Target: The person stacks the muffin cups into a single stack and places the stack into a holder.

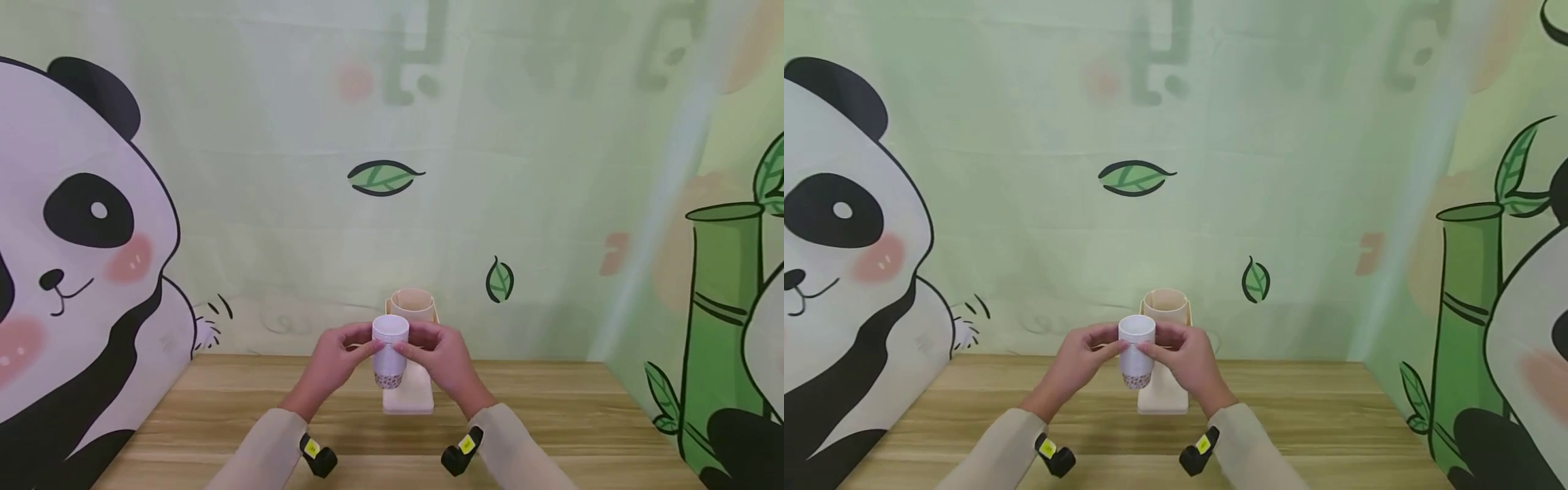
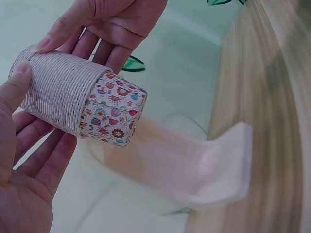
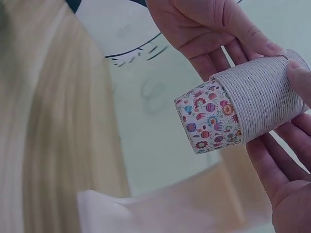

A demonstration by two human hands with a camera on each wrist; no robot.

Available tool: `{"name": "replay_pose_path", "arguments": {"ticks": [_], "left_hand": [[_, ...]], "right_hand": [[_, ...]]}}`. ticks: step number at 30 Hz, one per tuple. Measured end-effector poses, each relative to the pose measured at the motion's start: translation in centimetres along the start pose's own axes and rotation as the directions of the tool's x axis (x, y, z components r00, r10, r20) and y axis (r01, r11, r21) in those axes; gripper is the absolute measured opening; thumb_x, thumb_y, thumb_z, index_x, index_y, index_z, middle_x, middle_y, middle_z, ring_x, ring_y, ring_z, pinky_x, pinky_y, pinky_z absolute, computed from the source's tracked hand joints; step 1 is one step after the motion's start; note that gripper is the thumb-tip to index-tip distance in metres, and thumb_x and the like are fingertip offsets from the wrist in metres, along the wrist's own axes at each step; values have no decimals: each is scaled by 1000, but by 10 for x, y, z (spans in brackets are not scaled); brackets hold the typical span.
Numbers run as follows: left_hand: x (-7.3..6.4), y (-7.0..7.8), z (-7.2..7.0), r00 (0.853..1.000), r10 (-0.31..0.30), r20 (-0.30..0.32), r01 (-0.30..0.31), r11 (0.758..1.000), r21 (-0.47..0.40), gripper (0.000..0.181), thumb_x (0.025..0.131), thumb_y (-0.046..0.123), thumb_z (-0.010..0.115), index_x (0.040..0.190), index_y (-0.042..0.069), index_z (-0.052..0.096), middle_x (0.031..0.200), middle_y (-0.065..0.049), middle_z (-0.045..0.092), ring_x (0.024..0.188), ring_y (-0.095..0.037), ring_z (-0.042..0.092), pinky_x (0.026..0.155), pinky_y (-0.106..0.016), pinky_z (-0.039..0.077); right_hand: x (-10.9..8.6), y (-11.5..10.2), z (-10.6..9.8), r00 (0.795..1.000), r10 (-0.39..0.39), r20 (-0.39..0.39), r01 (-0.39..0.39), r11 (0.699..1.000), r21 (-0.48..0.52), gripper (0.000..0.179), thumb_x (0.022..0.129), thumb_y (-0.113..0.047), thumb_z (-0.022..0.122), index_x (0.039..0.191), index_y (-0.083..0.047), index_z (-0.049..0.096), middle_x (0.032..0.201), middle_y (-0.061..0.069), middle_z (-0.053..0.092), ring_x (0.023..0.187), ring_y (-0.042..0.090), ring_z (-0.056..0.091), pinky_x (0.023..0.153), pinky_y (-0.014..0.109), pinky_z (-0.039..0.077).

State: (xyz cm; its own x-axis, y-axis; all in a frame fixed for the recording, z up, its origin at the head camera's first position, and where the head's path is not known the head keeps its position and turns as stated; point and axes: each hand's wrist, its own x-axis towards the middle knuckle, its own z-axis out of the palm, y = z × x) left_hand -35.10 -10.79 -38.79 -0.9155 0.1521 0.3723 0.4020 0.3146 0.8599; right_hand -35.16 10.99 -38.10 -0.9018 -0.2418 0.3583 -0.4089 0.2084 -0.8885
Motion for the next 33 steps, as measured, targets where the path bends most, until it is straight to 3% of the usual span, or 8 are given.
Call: {"name": "replay_pose_path", "arguments": {"ticks": [10,17,24,33], "left_hand": [[22,24,1,998,53,19,-53,998,-15,37,93,32,77,127,18,73,118,-1,77,110,-19,71,96,-41,58],[38,43,-1,996,84,33,-83,996,-15,37,92,31,78,124,15,73,118,-4,77,111,-21,71,97,-43,57],[56,61,-2,997,54,49,-54,999,-6,41,91,40,78,127,22,72,121,3,75,110,-19,68,99,-44,56],[78,76,-4,997,75,28,-75,997,-25,43,90,39,79,129,21,72,123,1,75,113,-21,68,102,-46,55]], "right_hand": [[16,-16,-22,1000,1,-21,-1,1000,-26,45,84,-38,84,125,-23,73,119,2,76,107,21,72,94,37,60],[26,-29,-39,1000,-16,-27,15,999,-36,52,84,-41,84,130,-23,71,129,2,72,118,26,69,100,46,57],[37,-44,-53,997,-47,-61,45,998,-45,52,84,-41,84,130,-19,71,126,5,74,117,24,69,102,45,56],[56,-51,-65,989,-126,-79,123,991,-49,52,86,-37,83,131,-16,70,128,7,73,120,24,69,106,46,53]]}}
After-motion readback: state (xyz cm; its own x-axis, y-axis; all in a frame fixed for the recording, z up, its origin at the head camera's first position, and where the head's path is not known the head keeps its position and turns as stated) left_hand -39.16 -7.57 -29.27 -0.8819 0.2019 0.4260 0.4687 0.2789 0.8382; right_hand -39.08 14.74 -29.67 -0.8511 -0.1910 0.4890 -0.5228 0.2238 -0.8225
